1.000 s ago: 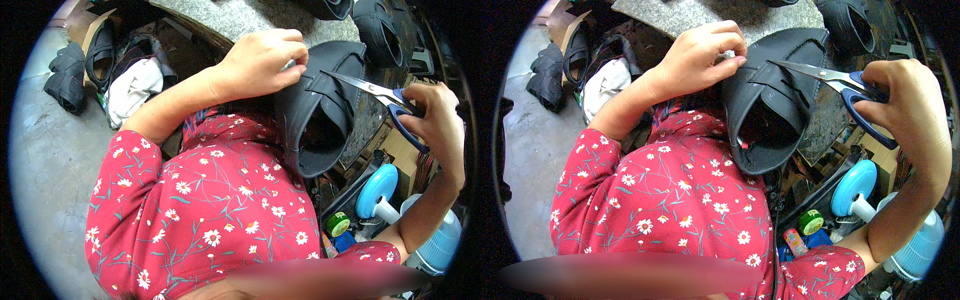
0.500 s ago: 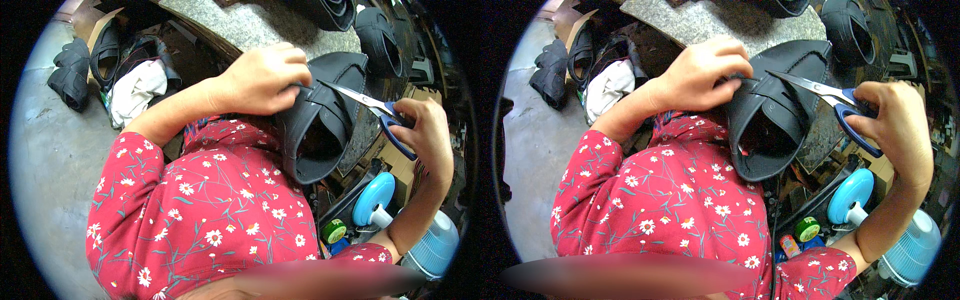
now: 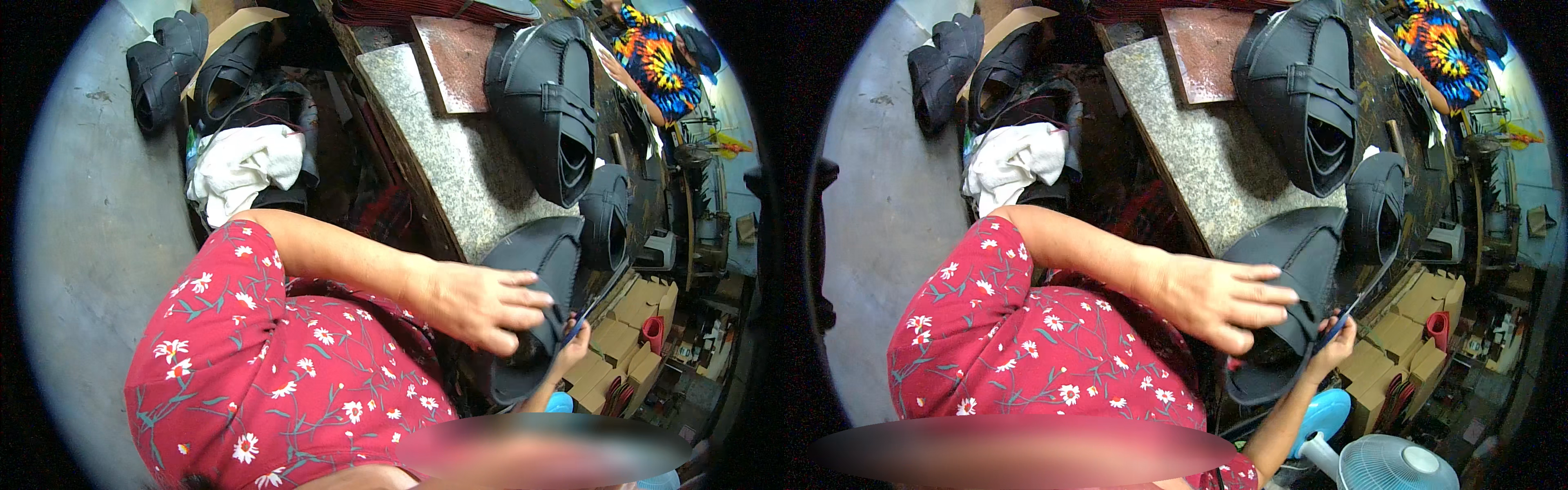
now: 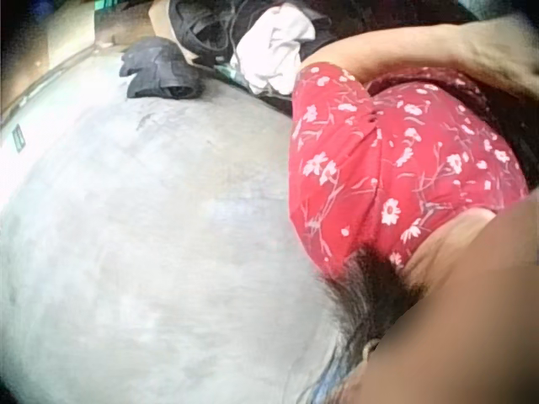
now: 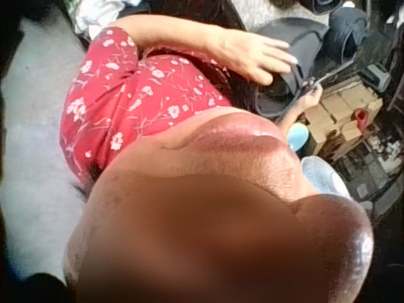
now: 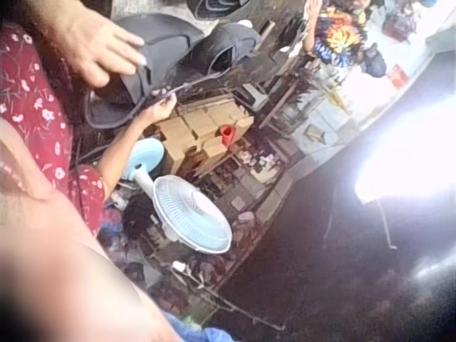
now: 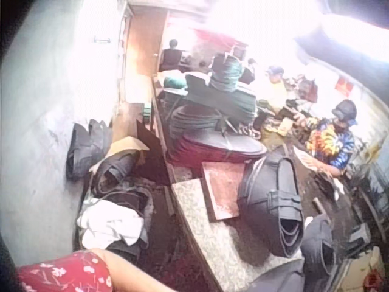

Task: The person trims excess material from the edges of black sandals using scissors. They handle multiple sandals one at a time, cutting along the edges and removing small pieces of material.

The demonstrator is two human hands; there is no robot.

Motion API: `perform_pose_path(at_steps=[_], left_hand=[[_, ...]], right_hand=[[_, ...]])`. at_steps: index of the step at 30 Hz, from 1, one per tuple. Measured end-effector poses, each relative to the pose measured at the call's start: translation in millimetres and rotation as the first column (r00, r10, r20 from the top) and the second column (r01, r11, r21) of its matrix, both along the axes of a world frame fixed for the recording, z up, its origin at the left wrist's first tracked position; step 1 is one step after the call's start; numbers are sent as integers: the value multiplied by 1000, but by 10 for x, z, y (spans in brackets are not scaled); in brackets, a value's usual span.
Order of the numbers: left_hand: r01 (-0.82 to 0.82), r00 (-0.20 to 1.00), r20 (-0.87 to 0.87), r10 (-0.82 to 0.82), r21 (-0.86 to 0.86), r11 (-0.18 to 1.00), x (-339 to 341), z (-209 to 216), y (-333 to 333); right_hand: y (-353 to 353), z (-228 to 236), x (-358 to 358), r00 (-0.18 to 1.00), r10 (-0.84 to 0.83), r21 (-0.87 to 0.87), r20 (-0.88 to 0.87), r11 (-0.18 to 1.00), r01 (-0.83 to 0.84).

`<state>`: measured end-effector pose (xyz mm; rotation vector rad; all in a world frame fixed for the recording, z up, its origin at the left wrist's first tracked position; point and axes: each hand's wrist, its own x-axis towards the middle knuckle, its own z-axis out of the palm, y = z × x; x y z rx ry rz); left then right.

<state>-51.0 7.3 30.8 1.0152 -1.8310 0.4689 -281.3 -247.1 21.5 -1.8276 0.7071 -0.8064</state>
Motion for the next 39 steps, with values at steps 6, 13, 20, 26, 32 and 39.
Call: perform_pose_path(at_steps=[6, 13, 20, 26, 32, 39], left_hand=[[-5, 989, 137, 51, -317, 948, -49, 414, -122], [-437, 849, 259, 460, -144, 888, 663, 303, -696], [-590, 792, 201, 576, 15, 807, 1054, -7, -787], [-653, 748, 219, 627, 66, 755, 1081, 108, -717], [-382, 888, 219, 404, -139, 914, 389, 146, -1064], [-461, 857, 313, 409, 116, 880, 298, -270, -1761]], right_hand=[[4, -276, -135, 992, -112, 54, 64, 993, 109], [47, -332, -146, 992, -117, 58, 39, 992, 114], [206, -251, -77, 988, -123, 114, 98, 987, 112], [261, -205, -19, 985, -146, 86, 95, 987, 138], [215, -201, 2, 974, -198, 135, 108, 974, 183], [303, -192, 61, 964, -228, 169, 139, 964, 204]])
